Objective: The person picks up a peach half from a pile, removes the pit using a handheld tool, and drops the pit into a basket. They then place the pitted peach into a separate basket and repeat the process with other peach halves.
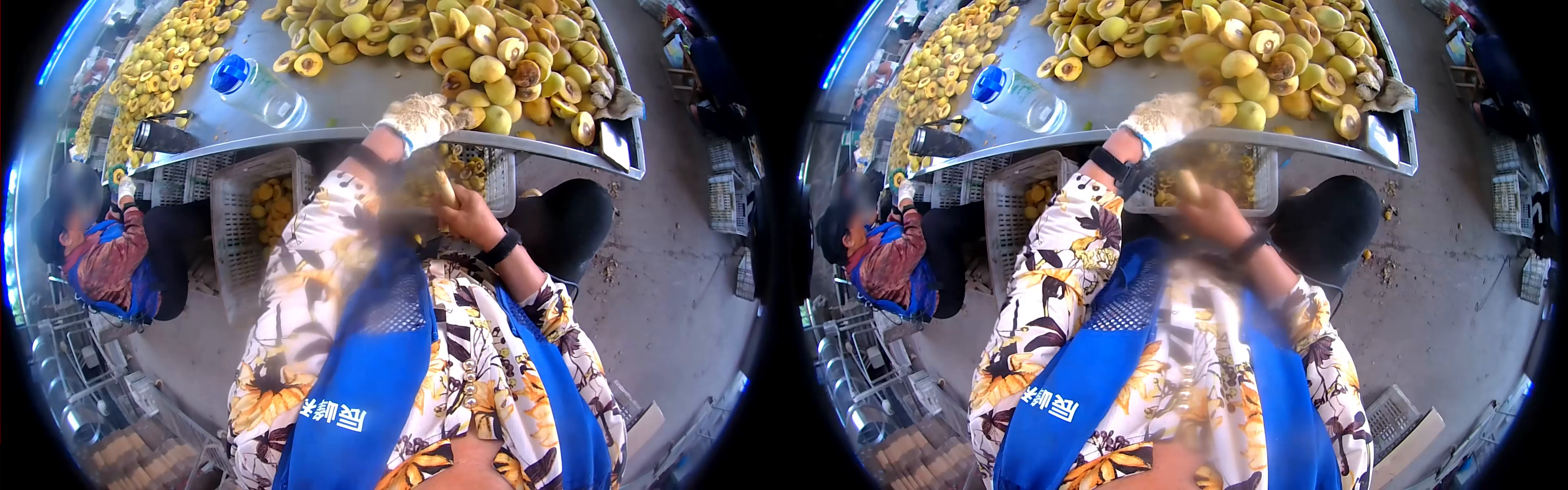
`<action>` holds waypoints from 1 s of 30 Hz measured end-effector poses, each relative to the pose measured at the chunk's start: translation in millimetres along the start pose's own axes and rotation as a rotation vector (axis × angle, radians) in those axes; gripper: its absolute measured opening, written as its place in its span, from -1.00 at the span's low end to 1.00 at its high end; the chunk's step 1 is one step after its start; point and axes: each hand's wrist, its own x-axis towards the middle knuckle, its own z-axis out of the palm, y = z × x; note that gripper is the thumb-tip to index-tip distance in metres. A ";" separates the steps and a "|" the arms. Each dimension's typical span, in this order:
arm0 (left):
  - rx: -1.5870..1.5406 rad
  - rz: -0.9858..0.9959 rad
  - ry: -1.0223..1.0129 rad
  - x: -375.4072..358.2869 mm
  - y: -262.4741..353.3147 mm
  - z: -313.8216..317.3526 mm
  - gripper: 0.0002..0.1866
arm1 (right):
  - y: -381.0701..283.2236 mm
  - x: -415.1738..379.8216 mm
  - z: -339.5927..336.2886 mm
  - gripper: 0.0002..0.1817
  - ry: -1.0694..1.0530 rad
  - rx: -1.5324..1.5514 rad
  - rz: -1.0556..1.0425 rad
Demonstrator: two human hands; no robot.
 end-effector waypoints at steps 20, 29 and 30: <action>-0.146 -0.287 0.075 -12.1 -100.0 -34.5 -0.69 | -19.7 -6.1 -1.0 -0.77 0.084 -0.030 -0.033; -1.983 -0.762 0.350 -75.5 3.0 -31.5 -0.40 | -47.6 16.3 3.8 -0.67 0.186 -0.405 -0.265; -1.960 -0.772 0.371 -77.1 4.5 -22.2 -0.40 | -47.0 16.5 4.2 -0.68 0.186 -0.416 -0.276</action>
